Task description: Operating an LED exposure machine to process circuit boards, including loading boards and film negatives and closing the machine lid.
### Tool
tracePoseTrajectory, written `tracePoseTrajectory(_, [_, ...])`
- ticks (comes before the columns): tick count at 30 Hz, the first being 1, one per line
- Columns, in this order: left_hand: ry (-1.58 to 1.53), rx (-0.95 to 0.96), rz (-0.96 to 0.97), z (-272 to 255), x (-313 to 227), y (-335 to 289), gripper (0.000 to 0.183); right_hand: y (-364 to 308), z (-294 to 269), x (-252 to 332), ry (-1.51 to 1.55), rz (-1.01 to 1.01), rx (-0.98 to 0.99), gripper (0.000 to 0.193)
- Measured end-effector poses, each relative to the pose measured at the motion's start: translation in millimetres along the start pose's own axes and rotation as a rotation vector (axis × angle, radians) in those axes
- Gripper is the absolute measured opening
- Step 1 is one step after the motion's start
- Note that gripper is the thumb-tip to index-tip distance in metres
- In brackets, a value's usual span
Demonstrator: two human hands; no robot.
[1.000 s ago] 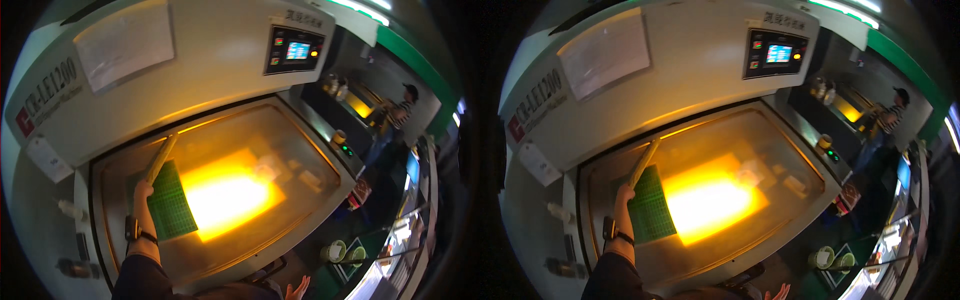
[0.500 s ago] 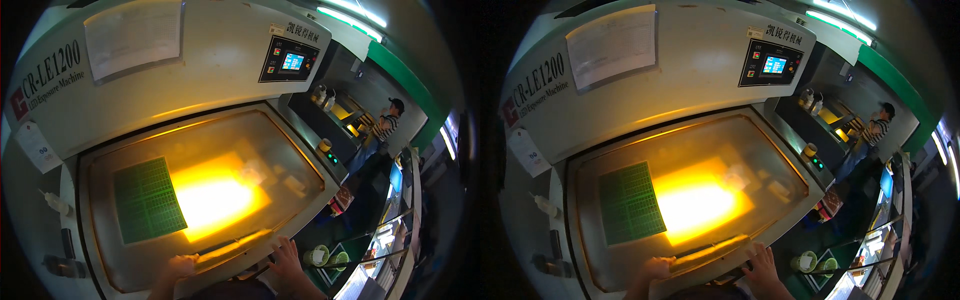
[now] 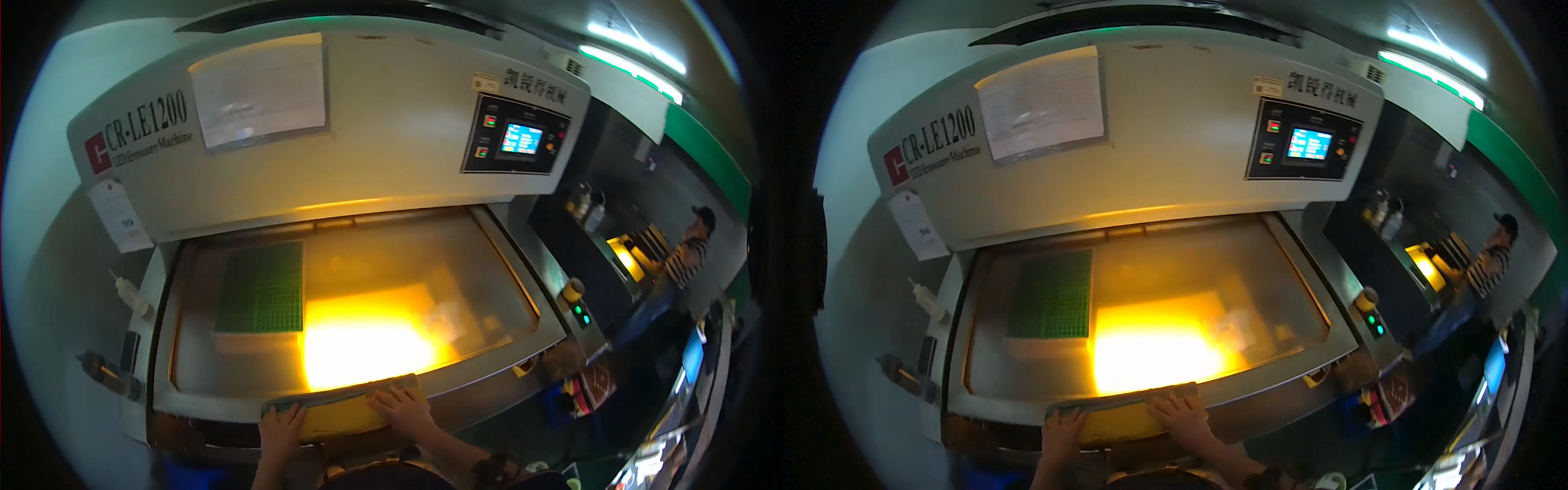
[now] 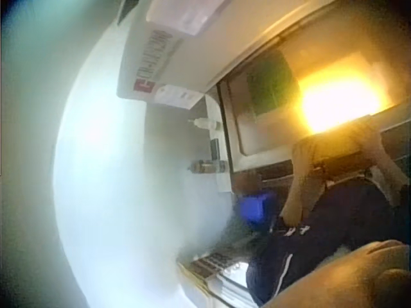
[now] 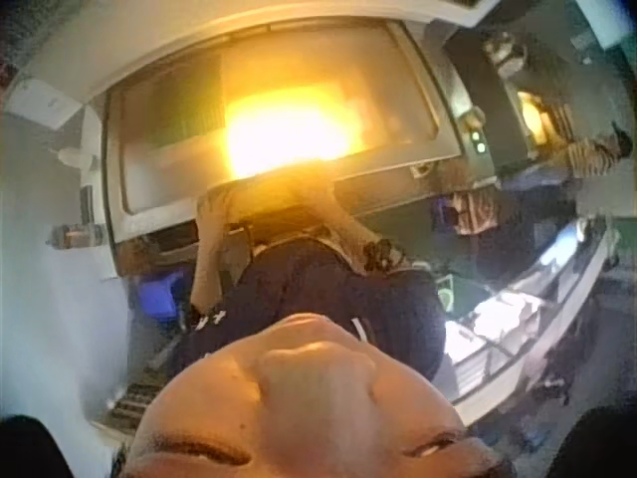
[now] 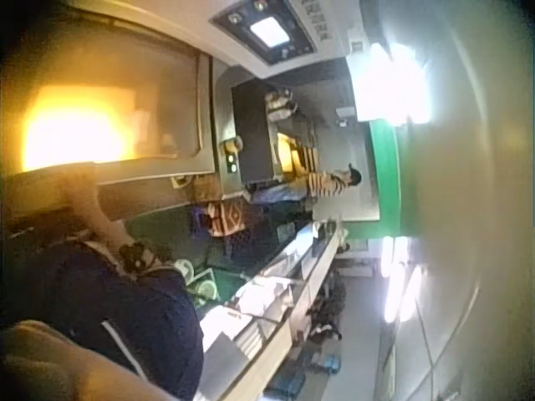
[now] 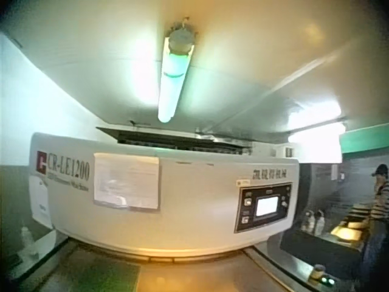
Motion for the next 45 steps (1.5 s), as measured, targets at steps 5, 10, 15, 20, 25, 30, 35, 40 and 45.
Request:
tracePoseTrajectory(5, [-0.053,0.103,-0.17,2,-76,-45,0.079,-54,-15,-21,0.098,-0.037,0.128,0.053])
tracePoseTrajectory(10, [-0.166,0.35,-0.122,83,-144,-76,0.074,-120,41,-64,0.277,-0.081,0.36,0.049])
tracePoseTrajectory(15, [-0.912,0.429,-0.288,116,-165,-106,0.061,-167,150,-121,0.146,0.017,0.467,0.046])
tracePoseTrajectory(20, [-0.694,0.425,-0.305,117,-153,-130,0.053,-175,191,-153,0.285,0.138,0.173,0.043])
tracePoseTrajectory(25, [-0.799,0.489,-0.387,139,-149,-134,0.047,-179,228,-146,0.127,0.253,0.304,0.058])
tracePoseTrajectory(30, [-0.897,0.512,-0.351,107,-140,-129,0.028,-111,204,-106,0.418,0.328,0.2,0.072])
tracePoseTrajectory(35, [-0.952,0.452,-0.464,102,-76,-145,0.018,13,80,-39,0.4,0.03,-0.161,0.061])
tracePoseTrajectory(40, [-0.962,0.392,-0.505,96,10,-148,0.017,46,79,-4,0.238,0.145,-0.118,0.044])
tracePoseTrajectory(45, [-0.932,0.389,-0.319,130,106,-154,0.019,22,150,78,0.295,0.295,0.463,0.047])
Point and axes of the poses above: each hand's wrist, its own y-axis towards the middle knuckle, its own z-axis out of the palm, x = y × z, the point moved 10 cm from there along y, towards the middle knuckle, and after that the axes turned 8 degrees about -z, right-handed, at the moved point
